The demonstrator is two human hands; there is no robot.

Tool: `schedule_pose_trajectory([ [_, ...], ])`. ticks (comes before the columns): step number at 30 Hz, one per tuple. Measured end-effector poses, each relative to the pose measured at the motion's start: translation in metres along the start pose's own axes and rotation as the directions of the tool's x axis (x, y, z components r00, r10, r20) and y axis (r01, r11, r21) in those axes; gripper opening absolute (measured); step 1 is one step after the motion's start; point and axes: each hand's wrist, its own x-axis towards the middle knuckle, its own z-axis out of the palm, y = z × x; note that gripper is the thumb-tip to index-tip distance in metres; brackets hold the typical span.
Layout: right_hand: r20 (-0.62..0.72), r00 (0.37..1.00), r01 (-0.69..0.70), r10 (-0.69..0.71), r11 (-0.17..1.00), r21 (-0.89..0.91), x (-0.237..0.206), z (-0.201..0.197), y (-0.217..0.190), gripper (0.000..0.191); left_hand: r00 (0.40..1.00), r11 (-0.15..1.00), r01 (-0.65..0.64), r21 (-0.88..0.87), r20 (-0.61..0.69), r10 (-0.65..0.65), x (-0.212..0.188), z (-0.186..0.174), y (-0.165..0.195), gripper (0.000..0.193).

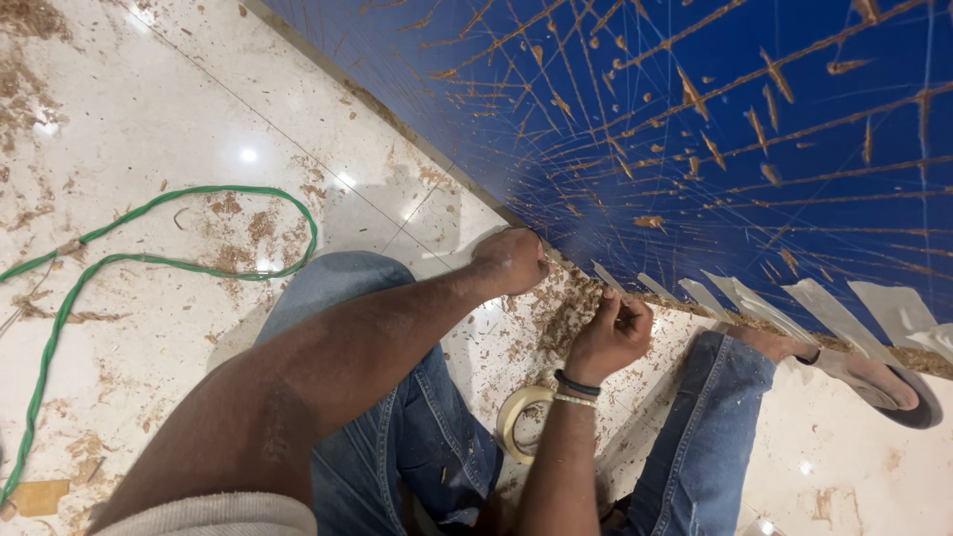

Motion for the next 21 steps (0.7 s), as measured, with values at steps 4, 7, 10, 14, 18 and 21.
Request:
schedule_pose_trajectory([
  [4,0.219,0.975,0.148,-0.04,0.852,-0.502,0.017,-0.03,-0.004,0.036,1.0,1.0,-0.018,0.006,0.004,0.018,0.0,0.002,0.0,0.032],
  [7,0.381,0.921,0.209,0.076,0.729,-0.652,0.039,-0.043,-0.015,0.04,0.999,0.999,0.036,0.019,0.037,-0.037,0.002,0.002,0.002,0.032],
  [10,0.446,0.822,0.162,0.354,0.606,-0.779,0.068,-0.043,-0.029,0.04,0.996,0.996,0.074,0.046,0.052,-0.076,0.003,0.001,0.005,0.03],
  [14,0.61,0.758,0.232,0.232,0.778,-0.584,0.094,-0.043,-0.047,0.037,1.0,0.999,-0.003,0.043,0.003,0.003,0.0,-0.002,0.004,0.026],
  [18,0.474,0.845,0.206,0.247,0.667,-0.716,0.077,-0.044,-0.053,0.037,1.0,1.0,-0.003,0.019,-0.026,0.004,-0.002,-0.006,0.005,0.026],
  [21,0.321,0.947,0.241,-0.009,0.679,-0.693,0.05,-0.044,-0.044,0.038,0.999,0.999,0.037,0.001,0.03,-0.037,-0.004,-0.007,0.007,0.028],
])
